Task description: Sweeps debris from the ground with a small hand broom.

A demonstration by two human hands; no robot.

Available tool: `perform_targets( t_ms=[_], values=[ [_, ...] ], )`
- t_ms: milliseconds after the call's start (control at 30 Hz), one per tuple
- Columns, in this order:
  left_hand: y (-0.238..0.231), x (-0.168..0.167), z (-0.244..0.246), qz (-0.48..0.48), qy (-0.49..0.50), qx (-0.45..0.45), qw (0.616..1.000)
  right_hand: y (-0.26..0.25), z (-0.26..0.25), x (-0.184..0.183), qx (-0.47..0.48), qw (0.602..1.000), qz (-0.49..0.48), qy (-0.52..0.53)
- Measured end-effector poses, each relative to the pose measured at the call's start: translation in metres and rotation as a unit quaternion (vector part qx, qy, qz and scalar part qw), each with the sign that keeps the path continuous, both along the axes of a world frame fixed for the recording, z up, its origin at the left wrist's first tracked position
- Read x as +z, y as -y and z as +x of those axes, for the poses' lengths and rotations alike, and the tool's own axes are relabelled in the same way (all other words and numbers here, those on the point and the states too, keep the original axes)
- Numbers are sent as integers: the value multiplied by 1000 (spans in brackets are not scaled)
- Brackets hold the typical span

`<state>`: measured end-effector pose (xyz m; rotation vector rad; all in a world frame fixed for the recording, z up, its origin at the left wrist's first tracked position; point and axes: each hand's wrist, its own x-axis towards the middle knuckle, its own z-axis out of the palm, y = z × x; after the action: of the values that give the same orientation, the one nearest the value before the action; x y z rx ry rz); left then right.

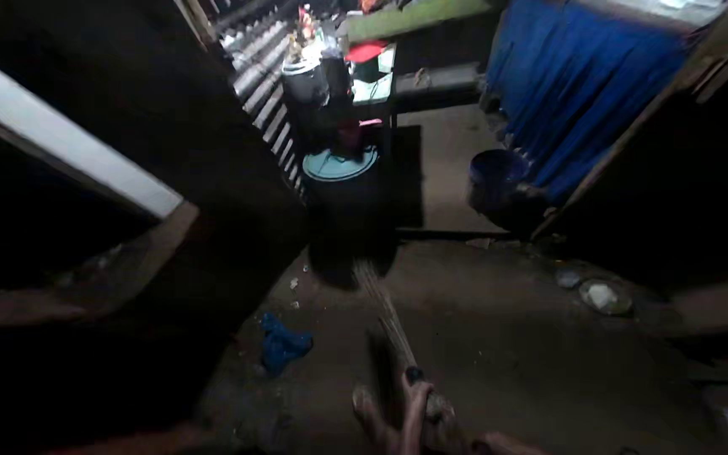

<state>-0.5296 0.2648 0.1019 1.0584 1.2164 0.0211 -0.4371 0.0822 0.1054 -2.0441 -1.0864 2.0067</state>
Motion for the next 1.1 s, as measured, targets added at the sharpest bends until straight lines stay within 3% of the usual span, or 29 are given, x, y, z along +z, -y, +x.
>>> perform_targets(
  t_ms=[100,233,367,433,567,667,733,800,867,1000,1100],
  values=[
    [19,-7,4,-101,-14,-53,993,9,-5,-33,-11,1000,-12,11],
    [53,-42,-1,-160,-47,-157,973,26,21,-35,-99,988,-105,54],
    [33,-90,-28,-172,-88,-228,954,42,36,-35,-202,958,-180,97],
    [-15,-105,-57,-166,-106,-227,954,40,29,-27,-229,945,-205,111],
    [-175,-115,-143,-83,-206,-142,965,21,-4,-20,-242,937,-232,99],
    [-286,-107,-191,-16,-268,-62,961,-9,-34,-16,-267,930,-236,93],
    [-322,-93,-200,8,-298,-44,954,-27,-55,-18,-276,926,-241,87],
    [-322,-73,-190,30,-279,-4,960,-47,-69,-27,-265,931,-240,77],
    [-290,-61,-180,39,-222,18,974,-70,-82,-25,-262,931,-243,70],
    [-217,-86,-164,-34,-155,-77,984,-114,-99,-19,-276,925,-255,61],
    [-222,-115,-145,-121,-122,-135,976,-128,-97,-22,-274,923,-260,74]
  ],
)
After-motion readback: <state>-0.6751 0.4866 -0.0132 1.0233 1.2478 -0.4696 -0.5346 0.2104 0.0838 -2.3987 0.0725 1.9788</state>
